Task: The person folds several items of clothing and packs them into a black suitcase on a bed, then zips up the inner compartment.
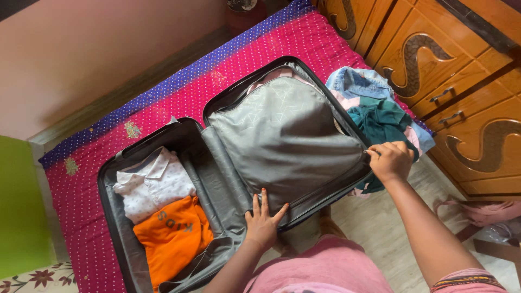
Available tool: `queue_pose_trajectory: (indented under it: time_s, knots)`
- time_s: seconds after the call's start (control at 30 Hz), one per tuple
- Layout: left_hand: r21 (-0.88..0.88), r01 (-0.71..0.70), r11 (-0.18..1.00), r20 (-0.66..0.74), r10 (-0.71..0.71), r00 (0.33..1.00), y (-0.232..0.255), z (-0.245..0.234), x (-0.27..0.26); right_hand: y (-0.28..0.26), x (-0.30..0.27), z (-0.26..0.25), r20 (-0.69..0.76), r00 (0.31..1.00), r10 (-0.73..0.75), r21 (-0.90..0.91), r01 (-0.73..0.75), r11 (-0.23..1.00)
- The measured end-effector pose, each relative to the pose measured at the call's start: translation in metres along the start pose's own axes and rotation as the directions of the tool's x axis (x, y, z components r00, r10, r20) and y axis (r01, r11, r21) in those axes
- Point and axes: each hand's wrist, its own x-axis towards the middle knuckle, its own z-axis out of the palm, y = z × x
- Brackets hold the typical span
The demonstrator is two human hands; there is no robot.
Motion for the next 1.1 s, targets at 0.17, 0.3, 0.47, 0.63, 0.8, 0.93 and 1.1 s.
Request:
queue_pose_trajectory:
  time_s: [0.17, 0.3, 0.47, 0.63, 0.8, 0.93, 1.1]
  knots:
    - [0.005, 0.035, 0.999, -0.056, -0.034, 0.998, 0.003, 0.01, 0.004, -0.003, 0.03, 0.0, -0.047, 0.985, -0.167, -0.003, 0.167, 0.986]
    - [0.047, 0.059, 0.997, -0.144, -0.052, 0.988, 0.008, 0.02, 0.006, -0.008, 0.052, -0.001, -0.061, 0.959, -0.277, 0.023, 0.279, 0.96]
    - [-0.01, 0.075, 0.997, -0.23, -0.076, 0.97, 0.014, 0.017, 0.001, -0.014, 0.072, 0.009, -0.061, 0.932, -0.357, 0.047, 0.359, 0.932]
    - [-0.118, 0.103, 0.988, -0.393, -0.142, 0.908, 0.027, 0.0, 0.005, -0.02, 0.095, 0.02, -0.052, 0.917, -0.394, 0.104, 0.398, 0.912]
    - [-0.138, -0.006, 0.99, -0.508, -0.066, 0.859, 0.04, -0.033, 0.055, -0.022, 0.104, 0.025, -0.055, 0.902, -0.429, 0.163, 0.432, 0.887]
    - [-0.143, -0.068, 0.987, -0.462, -0.006, 0.887, 0.06, -0.067, 0.102, -0.02, 0.104, 0.025, -0.033, 0.899, -0.438, 0.173, 0.436, 0.883]
    - [-0.121, 0.105, 0.987, -0.043, -0.111, 0.993, 0.082, -0.091, 0.124, -0.016, 0.103, 0.025, -0.024, 0.906, -0.423, 0.218, 0.417, 0.882]
